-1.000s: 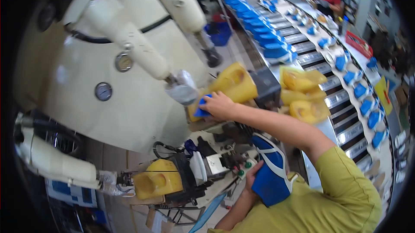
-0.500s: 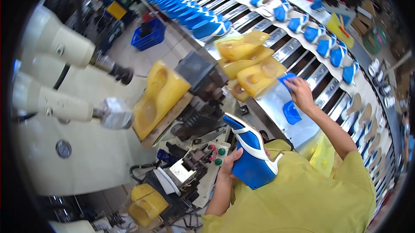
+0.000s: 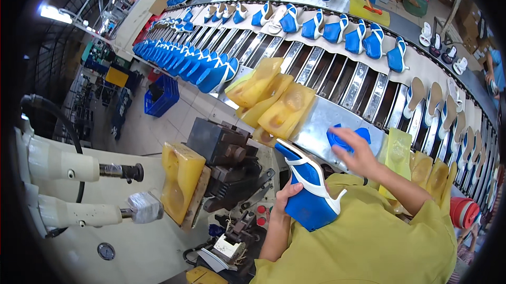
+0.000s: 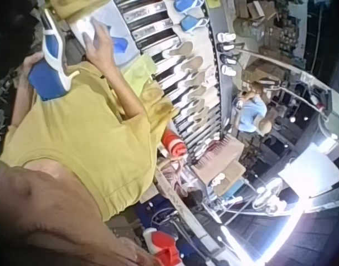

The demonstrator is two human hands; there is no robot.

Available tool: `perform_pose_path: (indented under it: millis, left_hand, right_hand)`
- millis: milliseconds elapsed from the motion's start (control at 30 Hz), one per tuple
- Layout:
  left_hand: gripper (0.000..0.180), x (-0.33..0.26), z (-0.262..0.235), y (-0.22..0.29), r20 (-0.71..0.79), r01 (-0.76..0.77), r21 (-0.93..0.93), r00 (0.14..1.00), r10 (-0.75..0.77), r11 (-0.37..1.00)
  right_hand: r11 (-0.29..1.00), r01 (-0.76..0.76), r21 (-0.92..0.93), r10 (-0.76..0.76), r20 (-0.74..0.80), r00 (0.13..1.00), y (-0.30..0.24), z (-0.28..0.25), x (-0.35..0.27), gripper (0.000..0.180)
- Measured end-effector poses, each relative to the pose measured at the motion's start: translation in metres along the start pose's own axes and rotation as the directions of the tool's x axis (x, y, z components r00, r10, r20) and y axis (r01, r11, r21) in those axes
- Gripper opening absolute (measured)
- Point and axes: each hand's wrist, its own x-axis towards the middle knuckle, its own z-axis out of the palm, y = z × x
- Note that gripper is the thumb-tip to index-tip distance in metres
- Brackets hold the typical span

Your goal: The person places blue slipper uppers onto yellow molds on a machine, presses a button to activate the machine, removes the assembled slippers, and places them on a conveyor belt. The person repeats this process for multiple units.

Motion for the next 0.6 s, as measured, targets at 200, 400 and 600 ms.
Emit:
perform_pose_path:
  millis: [200, 400, 600]
  left_hand:
    - [0.076, 0.008, 0.017, 0.019, -0.072, 0.03, 0.102, 0.997, -0.022, 0.994]
    - [0.08, 0.008, 0.026, 0.027, -0.116, 0.059, 0.193, 0.993, -0.037, 0.979]
    - [0.081, 0.003, 0.031, 0.033, -0.086, 0.063, 0.297, 0.996, -0.039, 0.953]
  right_hand:
    - [0.965, 0.222, 0.141, -0.224, -0.001, 0.975, -0.061, 0.0, 0.004, 0.048]
    - [0.968, 0.205, 0.145, -0.201, -0.038, 0.979, -0.068, -0.001, 0.003, 0.048]
    - [0.915, 0.392, -0.091, -0.396, -0.026, 0.918, -0.078, -0.005, 0.003, 0.047]
